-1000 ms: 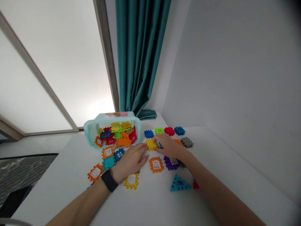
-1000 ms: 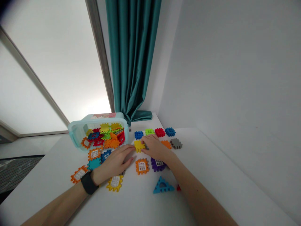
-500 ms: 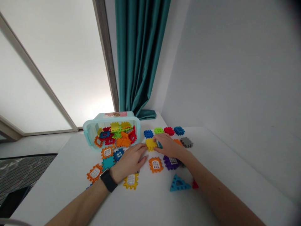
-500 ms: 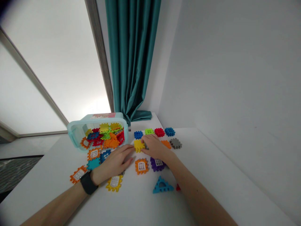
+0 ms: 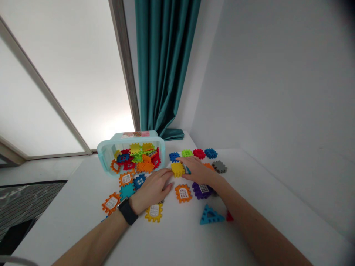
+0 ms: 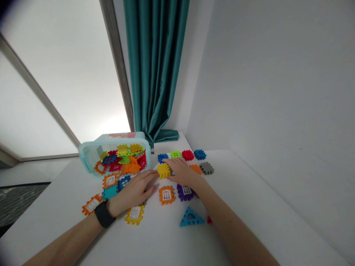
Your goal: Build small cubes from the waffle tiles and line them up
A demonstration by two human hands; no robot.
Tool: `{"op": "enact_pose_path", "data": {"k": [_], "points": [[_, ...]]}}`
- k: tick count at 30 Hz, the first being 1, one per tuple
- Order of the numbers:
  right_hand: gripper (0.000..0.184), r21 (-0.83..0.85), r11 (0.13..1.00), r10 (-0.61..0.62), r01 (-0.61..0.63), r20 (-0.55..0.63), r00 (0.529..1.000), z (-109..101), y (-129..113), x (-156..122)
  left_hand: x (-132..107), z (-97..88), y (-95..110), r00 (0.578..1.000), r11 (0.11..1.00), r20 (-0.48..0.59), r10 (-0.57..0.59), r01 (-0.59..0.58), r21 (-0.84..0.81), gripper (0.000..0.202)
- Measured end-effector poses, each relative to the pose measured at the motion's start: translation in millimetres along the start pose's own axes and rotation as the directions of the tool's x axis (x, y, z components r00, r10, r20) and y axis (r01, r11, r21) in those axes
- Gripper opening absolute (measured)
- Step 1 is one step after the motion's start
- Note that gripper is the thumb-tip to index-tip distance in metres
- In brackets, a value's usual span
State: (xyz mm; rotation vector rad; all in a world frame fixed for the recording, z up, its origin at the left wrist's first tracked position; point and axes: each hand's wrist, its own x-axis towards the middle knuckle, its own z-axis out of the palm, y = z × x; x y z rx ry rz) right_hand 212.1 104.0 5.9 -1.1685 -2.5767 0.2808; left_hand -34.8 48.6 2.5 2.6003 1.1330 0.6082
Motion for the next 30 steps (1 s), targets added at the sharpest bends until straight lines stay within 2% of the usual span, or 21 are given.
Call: {"op": "enact_pose_path", "data": {"k": [13, 23, 30], "points": [[0.065, -0.007, 1.0, 0.014, -0.014, 0.019, 1.0, -0.1, -1.4, 1.8, 0.2, 1.1, -0.5, 1.0, 1.0, -0.009, 0.019, -0.019, -0.001, 0.036], [0.047, 0.012, 0.999, -0.042, 0.042, 0.004, 0.999, -3.7, -3.2, 2.8, 0.5, -0.2, 0.2, 1.0, 1.0, 0.021, 0.014, -0.015, 0.024, 0.037], [0.052, 0.005, 0.999, -0.033, 0.033, -0.006, 0.999, -4.9, -1.2, 1.3, 0.1, -0.4, -0.2, 1.0, 1.0, 0.001, 0.015, -0.015, 0.016, 0.036]]}}
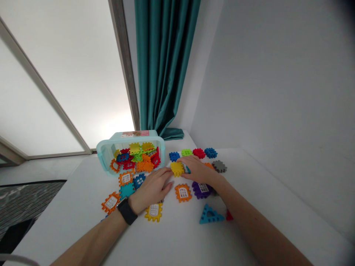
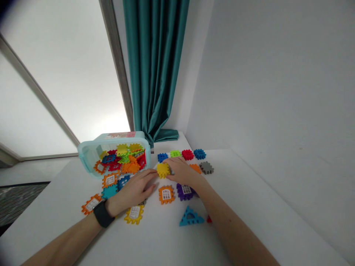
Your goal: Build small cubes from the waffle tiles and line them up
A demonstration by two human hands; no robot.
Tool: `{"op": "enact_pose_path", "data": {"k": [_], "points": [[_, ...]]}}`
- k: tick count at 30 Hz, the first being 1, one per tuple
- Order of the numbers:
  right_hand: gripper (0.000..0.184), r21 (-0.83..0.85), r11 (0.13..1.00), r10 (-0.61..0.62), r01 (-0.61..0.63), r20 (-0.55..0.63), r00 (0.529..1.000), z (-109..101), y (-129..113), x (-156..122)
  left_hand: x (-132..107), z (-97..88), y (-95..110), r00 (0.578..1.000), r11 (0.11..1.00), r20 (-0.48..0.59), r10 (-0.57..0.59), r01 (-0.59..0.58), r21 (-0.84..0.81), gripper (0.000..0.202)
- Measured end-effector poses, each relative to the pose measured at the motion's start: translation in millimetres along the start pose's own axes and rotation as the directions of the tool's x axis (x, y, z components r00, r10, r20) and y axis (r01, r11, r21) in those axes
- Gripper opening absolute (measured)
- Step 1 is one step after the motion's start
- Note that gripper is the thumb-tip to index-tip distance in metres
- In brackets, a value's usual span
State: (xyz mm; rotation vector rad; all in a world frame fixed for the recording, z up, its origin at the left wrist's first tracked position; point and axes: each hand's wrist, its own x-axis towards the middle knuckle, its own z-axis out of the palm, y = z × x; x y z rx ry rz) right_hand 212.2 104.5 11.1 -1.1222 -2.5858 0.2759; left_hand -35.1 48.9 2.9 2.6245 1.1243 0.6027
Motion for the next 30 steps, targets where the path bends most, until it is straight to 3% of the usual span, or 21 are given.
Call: {"op": "enact_pose_path", "data": {"k": [7, 19, 30], "points": [[0.061, -0.025, 0.999, 0.034, -0.034, 0.005, 0.999, 1, 5, -2, 0, 0.7, 0, 0.999, 1.0, -0.027, 0.017, -0.017, 0.009, 0.033], [0.058, -0.029, 0.999, 0.045, -0.044, 0.021, 0.999, -1, 2, -2, 0, -0.6, 2, 1.0, 1.0, -0.004, 0.01, -0.01, 0.018, 0.033], [0.05, -0.043, 0.999, 0.007, -0.009, -0.056, 0.998, -14, -7, -6, 1, -19.8, 5, 0.999, 0.999, -0.025, 0.02, -0.02, 0.03, 0.028]]}}
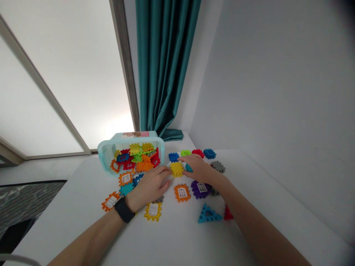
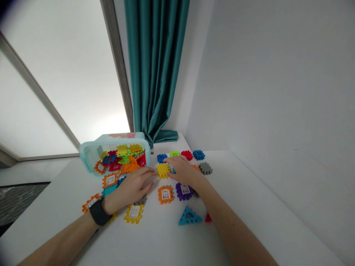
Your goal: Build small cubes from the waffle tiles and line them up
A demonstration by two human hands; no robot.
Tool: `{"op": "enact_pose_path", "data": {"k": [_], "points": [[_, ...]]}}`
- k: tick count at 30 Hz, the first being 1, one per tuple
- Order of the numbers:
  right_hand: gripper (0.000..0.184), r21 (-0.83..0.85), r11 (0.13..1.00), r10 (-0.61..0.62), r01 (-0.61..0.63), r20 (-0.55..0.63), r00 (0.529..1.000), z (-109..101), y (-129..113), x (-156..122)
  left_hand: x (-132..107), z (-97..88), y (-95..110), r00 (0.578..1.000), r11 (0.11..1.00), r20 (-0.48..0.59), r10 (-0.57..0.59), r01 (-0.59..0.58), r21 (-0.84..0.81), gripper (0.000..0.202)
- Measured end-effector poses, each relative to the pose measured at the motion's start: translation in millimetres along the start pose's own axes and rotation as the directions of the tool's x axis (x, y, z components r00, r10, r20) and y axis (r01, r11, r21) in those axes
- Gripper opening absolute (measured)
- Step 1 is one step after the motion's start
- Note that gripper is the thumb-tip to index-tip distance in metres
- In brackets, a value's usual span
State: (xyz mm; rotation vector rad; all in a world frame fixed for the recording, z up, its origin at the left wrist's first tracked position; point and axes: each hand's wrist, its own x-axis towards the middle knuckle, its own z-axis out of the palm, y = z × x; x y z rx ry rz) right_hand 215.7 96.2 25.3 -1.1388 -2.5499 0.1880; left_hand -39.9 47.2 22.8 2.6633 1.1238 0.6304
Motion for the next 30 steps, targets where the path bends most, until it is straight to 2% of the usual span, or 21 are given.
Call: {"op": "enact_pose_path", "data": {"k": [7, 12, 16, 22, 26, 30], "points": [[0.044, -0.001, 1.0, -0.015, 0.015, -0.001, 1.0, -9, -29, 0, -7, -12.4, 1, 1.0, 0.996, -0.006, 0.003, -0.003, 0.092, 0.028], [0.039, -0.003, 0.999, -0.038, 0.038, 0.019, 0.999, -8, -57, 4, -22, -25.2, -11, 1.0, 0.989, -0.008, -0.025, 0.026, 0.146, 0.025], [0.038, 0.037, 0.997, -0.07, 0.069, 0.041, 0.997, -4, -78, 11, -39, -43.1, -24, 0.997, 0.985, -0.018, -0.069, 0.071, 0.156, 0.026], [0.037, 0.074, 0.993, -0.102, 0.095, 0.099, 0.99, 7, -101, 26, -71, -65.3, -39, 0.991, 0.979, -0.05, -0.123, 0.13, 0.16, 0.025], [0.037, 0.104, 0.989, -0.119, 0.109, 0.097, 0.988, 20, -115, 36, -90, -69.1, -48, 0.99, 0.974, -0.048, -0.134, 0.14, 0.177, 0.024], [0.026, 0.069, 0.988, -0.147, 0.139, 0.129, 0.981, 33, -126, 43, -104, -66.9, -53, 0.986, 0.969, -0.033, -0.163, 0.167, 0.183, 0.024]]}}
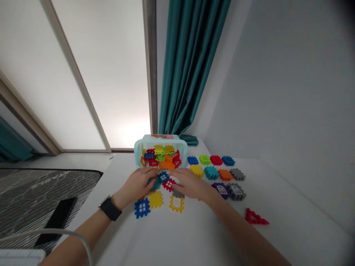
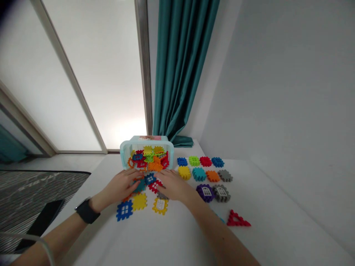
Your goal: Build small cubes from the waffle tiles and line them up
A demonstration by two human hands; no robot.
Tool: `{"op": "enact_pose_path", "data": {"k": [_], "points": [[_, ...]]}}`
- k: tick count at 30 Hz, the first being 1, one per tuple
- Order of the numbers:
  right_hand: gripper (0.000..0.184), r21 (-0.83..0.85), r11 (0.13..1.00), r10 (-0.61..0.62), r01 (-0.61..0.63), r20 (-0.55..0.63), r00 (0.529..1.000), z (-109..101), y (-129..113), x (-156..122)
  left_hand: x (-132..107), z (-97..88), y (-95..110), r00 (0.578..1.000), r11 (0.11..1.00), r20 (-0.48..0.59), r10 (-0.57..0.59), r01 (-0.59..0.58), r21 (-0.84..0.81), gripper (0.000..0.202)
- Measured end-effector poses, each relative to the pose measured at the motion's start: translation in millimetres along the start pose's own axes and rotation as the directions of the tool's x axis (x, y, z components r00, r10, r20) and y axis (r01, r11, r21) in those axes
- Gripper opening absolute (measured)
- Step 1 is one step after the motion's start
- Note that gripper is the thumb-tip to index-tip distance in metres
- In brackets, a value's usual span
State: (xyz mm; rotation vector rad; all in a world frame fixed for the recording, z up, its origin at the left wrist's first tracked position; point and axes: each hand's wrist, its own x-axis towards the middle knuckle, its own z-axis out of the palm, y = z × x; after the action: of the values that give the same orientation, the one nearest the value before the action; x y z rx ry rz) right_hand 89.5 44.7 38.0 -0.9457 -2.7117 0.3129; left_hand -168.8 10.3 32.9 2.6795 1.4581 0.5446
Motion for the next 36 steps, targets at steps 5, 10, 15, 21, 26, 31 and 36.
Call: {"op": "enact_pose_path", "data": {"k": [5, 10, 15, 21, 26, 31, 36], "points": [[0.022, -0.05, 0.999, -0.009, 0.011, 0.034, 0.999, 12, -4, 4, -15, 12.0, -2, 0.999, 0.999, -0.029, -0.038, 0.037, -0.037, 0.029], [0.029, -0.021, 0.999, -0.034, 0.034, -0.011, 0.999, 24, -7, 0, -25, 20.3, -2, 0.996, 0.997, -0.059, -0.062, 0.06, -0.039, 0.033], [0.031, -0.046, 0.998, -0.033, 0.031, -0.026, 0.999, 34, -12, -4, -31, 27.8, -6, 0.993, 0.994, -0.092, -0.077, 0.069, -0.09, 0.028], [0.03, -0.113, 0.993, 0.018, -0.024, -0.057, 0.998, 45, -28, -6, -30, 39.6, -11, 0.979, 0.977, -0.156, -0.129, 0.098, -0.19, 0.03], [0.034, -0.184, 0.98, 0.068, -0.082, -0.08, 0.994, 53, -38, -6, -29, 34.8, -11, 0.975, 0.965, -0.168, -0.148, 0.105, -0.24, 0.021], [0.038, -0.188, 0.978, 0.078, -0.09, -0.069, 0.995, 55, -39, -7, -32, 29.7, -12, 0.976, 0.965, -0.171, -0.136, 0.092, -0.245, 0.022], [0.039, -0.188, 0.977, 0.085, -0.098, -0.073, 0.994, 55, -39, -8, -31, 29.7, -12, 0.939, 0.938, -0.264, -0.221, 0.131, -0.32, 0.023]]}}
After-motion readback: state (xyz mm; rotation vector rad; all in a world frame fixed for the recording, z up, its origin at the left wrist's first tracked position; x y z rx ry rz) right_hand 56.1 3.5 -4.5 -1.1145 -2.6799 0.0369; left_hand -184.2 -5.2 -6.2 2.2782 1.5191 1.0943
